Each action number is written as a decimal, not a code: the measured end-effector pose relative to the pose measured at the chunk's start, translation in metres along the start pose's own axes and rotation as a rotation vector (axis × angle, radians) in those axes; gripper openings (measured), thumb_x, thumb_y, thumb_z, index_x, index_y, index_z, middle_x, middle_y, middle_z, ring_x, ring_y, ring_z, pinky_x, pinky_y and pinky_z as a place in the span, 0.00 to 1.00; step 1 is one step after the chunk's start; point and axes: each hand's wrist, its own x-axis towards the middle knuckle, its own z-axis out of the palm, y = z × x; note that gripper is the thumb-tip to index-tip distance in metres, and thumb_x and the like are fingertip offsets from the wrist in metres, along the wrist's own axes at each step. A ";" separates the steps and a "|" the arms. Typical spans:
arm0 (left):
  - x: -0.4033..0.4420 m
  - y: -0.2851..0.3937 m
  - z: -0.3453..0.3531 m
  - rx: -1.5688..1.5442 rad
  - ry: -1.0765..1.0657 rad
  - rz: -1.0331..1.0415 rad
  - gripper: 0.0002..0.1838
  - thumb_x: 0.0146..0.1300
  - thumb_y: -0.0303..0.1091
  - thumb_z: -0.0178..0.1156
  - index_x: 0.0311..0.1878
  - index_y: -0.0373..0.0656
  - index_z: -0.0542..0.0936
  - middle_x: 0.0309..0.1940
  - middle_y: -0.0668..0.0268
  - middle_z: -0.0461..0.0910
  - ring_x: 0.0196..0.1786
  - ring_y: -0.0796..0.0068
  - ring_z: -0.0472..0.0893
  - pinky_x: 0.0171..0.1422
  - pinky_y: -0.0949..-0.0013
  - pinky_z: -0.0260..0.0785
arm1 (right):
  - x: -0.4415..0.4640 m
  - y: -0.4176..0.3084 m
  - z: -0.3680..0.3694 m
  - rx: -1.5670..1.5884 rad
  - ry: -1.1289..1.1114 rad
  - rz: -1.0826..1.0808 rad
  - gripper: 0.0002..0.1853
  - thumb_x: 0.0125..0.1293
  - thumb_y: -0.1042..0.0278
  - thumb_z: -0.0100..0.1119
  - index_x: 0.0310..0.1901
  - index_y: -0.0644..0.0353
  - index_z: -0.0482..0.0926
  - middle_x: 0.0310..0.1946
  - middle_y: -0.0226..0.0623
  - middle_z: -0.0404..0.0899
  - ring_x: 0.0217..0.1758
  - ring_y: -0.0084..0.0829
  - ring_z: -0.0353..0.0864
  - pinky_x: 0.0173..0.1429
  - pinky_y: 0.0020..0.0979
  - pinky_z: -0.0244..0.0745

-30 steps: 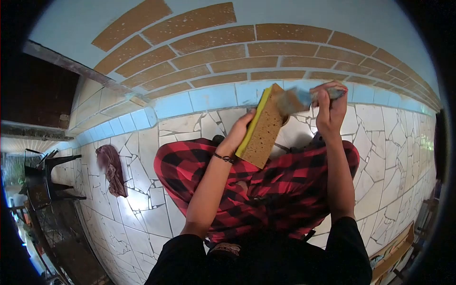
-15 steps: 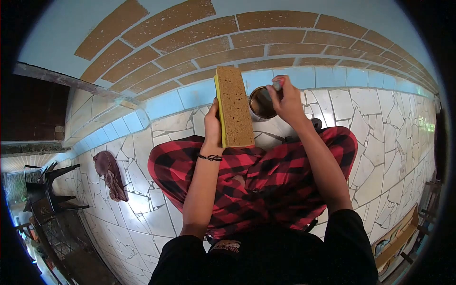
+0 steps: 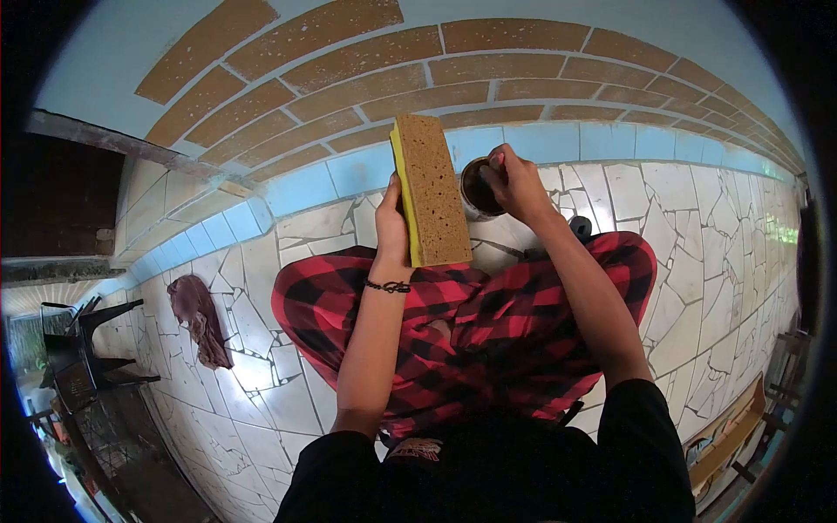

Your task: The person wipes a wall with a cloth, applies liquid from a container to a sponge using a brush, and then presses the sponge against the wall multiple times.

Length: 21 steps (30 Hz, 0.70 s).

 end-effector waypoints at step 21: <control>0.013 -0.007 -0.011 0.060 -0.044 -0.002 0.25 0.84 0.52 0.45 0.68 0.45 0.76 0.53 0.63 0.84 0.52 0.66 0.85 0.57 0.61 0.79 | 0.008 0.003 -0.027 0.158 0.232 0.062 0.10 0.71 0.71 0.66 0.46 0.62 0.74 0.23 0.47 0.80 0.25 0.47 0.84 0.34 0.40 0.77</control>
